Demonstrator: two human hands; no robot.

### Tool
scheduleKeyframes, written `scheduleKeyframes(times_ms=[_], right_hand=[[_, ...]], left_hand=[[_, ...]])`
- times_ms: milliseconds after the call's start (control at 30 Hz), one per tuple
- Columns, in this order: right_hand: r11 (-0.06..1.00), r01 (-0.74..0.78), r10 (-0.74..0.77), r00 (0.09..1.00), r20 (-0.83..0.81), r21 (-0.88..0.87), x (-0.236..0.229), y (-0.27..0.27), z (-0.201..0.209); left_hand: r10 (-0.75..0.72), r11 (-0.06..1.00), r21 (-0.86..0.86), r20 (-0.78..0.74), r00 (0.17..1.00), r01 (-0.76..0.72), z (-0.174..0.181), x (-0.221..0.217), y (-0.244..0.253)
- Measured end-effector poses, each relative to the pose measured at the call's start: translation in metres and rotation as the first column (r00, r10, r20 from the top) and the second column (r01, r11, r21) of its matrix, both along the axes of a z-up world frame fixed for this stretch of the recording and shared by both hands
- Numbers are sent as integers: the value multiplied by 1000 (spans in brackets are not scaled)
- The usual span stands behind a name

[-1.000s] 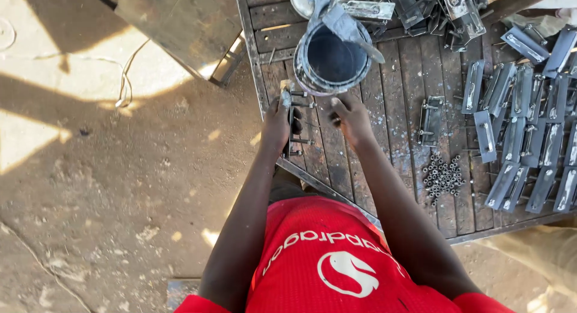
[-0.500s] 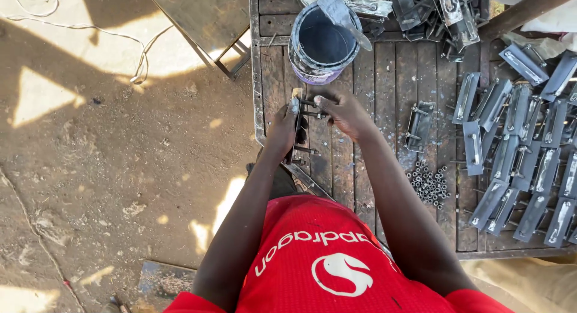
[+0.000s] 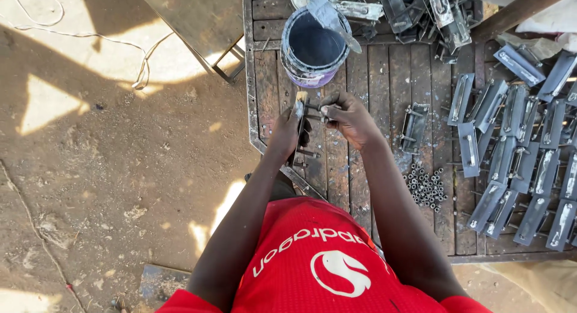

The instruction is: The person paints metal hardware pieces with a brush, dipping the brush into a paint can and applying paint to each piece before placing it on a wooden table. The person also inserts small metal rods into the painted pieces.

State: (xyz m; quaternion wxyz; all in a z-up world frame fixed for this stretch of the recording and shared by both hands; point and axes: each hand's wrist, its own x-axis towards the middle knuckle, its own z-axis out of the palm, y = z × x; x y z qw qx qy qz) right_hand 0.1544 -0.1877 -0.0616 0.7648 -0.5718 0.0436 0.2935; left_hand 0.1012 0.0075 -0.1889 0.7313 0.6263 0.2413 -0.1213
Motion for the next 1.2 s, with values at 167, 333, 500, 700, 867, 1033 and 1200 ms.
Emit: scheduleKeyframes(times_ms=[167, 333, 500, 700, 867, 1033, 1200], right_hand=[[985, -80, 74, 996, -47, -152, -1, -1, -1], [998, -49, 49, 999, -2, -46, -4, 7, 17], [973, -110, 93, 991, -92, -202, 5, -3, -65], [991, -133, 133, 985, -111, 11, -14, 8, 51], [983, -141, 130, 986, -102, -117, -20, 7, 14], [987, -118, 120, 993, -15, 105, -25, 6, 26], [984, -141, 131, 987, -91, -107, -25, 10, 13]], left_hand=[[11, 999, -51, 16, 1000, -10, 27, -7, -4], [48, 998, -53, 67, 997, -45, -25, -3, 4], [36, 999, -27, 118, 992, -33, 21, -5, 0], [53, 998, -33, 93, 994, -50, 93, -36, -12], [62, 998, -33, 102, 993, -59, 59, -48, 3], [47, 999, -14, 135, 990, -46, 28, -40, 13], [60, 998, -18, 114, 992, -59, 66, -49, -5]])
